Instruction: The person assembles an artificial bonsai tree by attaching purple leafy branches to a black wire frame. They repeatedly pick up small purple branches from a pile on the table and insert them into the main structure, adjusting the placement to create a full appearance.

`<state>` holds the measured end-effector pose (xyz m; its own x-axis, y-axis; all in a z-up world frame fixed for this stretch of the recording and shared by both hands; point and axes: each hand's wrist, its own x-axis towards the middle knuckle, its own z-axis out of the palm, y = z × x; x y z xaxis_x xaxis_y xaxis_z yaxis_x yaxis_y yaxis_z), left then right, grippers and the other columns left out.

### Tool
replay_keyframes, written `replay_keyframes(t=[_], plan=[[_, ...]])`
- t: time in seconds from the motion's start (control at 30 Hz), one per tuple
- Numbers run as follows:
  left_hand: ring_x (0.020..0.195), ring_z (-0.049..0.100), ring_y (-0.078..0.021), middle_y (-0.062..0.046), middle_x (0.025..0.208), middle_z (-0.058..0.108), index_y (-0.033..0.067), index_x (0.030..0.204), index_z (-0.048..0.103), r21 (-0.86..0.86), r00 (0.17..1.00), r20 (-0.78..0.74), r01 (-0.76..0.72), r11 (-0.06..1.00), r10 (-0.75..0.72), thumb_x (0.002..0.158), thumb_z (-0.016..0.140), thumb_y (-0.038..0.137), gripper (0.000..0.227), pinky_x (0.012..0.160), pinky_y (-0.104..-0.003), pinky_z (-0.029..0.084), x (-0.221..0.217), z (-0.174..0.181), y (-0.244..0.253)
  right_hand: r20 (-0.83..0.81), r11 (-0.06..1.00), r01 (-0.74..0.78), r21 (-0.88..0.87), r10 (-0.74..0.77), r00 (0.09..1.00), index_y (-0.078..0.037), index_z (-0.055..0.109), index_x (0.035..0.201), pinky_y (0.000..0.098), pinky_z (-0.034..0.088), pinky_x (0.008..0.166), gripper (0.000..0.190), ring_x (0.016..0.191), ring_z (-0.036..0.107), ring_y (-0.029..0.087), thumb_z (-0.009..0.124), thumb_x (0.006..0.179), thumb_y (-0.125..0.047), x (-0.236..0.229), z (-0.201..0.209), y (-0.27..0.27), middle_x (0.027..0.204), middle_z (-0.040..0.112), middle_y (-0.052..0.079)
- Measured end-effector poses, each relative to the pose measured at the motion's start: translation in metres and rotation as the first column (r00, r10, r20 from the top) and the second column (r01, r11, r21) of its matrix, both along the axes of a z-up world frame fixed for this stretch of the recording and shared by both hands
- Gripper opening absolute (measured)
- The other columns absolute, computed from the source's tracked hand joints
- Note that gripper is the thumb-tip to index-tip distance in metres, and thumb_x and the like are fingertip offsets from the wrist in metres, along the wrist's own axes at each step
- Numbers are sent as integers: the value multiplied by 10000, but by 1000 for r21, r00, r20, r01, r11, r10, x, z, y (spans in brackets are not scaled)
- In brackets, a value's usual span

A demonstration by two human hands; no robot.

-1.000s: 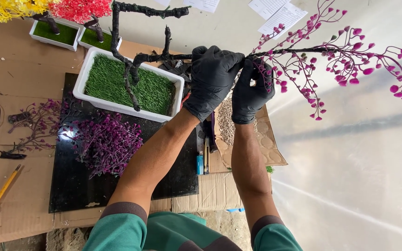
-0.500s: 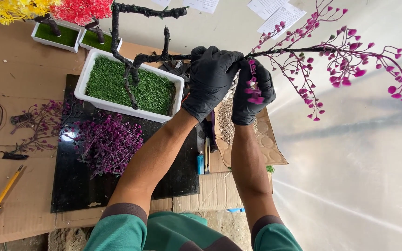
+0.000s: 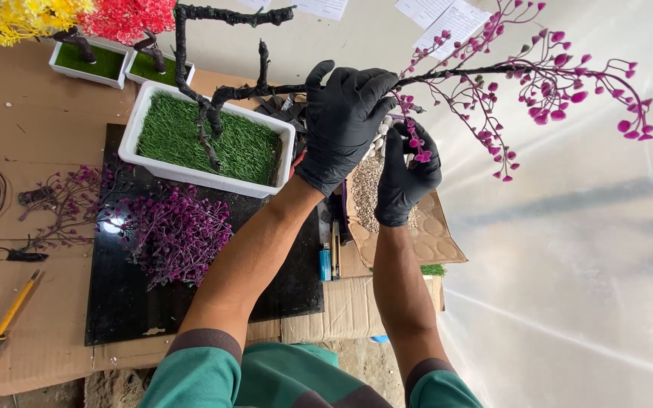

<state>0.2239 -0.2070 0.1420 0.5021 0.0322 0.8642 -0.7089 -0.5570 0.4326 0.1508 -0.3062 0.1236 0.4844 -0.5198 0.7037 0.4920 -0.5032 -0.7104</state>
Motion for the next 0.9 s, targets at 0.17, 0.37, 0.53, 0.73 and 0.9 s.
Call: replay_keyframes(t=[0.17, 0.37, 0.53, 0.73, 0.9], plan=[[858, 618, -226, 57, 978, 705, 186, 1016, 692, 1, 997, 69, -29, 1000, 28, 870, 832, 105, 218, 1063, -449, 346, 0, 9, -2, 51, 992, -81, 93, 76, 996, -82, 728, 1097, 310, 635, 881, 205, 935, 745, 167, 784, 914, -7, -33, -11, -4, 1028, 770, 89], [853, 625, -220, 71, 882, 663, 206, 950, 678, -31, 996, 71, -49, 998, 51, 839, 816, 82, 216, 1058, -458, 341, 4, 0, -8, -50, 965, -99, 245, 115, 992, -45, 733, 1107, 294, 650, 842, 190, 926, 747, 175, 744, 927, 15, -85, -35, -10, 1011, 768, 115], [955, 636, -219, 62, 1065, 725, 204, 1076, 710, -13, 997, 38, -60, 998, 60, 890, 883, 166, 257, 1066, -464, 376, -34, 16, 20, -146, 935, -65, 348, 122, 982, -34, 740, 1122, 339, 654, 895, 228, 962, 757, 208, 753, 900, 18, -136, -68, -16, 1042, 772, 135], [936, 674, -201, 58, 1052, 705, 229, 1143, 734, -115, 997, -35, 71, 991, -76, 896, 857, 184, 280, 981, -417, 492, -118, -11, 71, -525, 949, 114, 296, 62, 849, -14, 800, 1026, 319, 569, 744, 235, 762, 635, 83, 861, 799, 0, -190, -100, 3, 776, 724, 81], [914, 709, -212, 16, 1092, 752, 179, 1173, 752, -193, 944, -231, 194, 962, -237, 887, 844, 133, 304, 907, -390, 543, -195, -76, 127, -659, 943, 40, 329, 199, 725, -34, 827, 1012, 322, 559, 722, 218, 729, 625, 92, 877, 801, -20, -234, -153, 29, 740, 742, 94]])
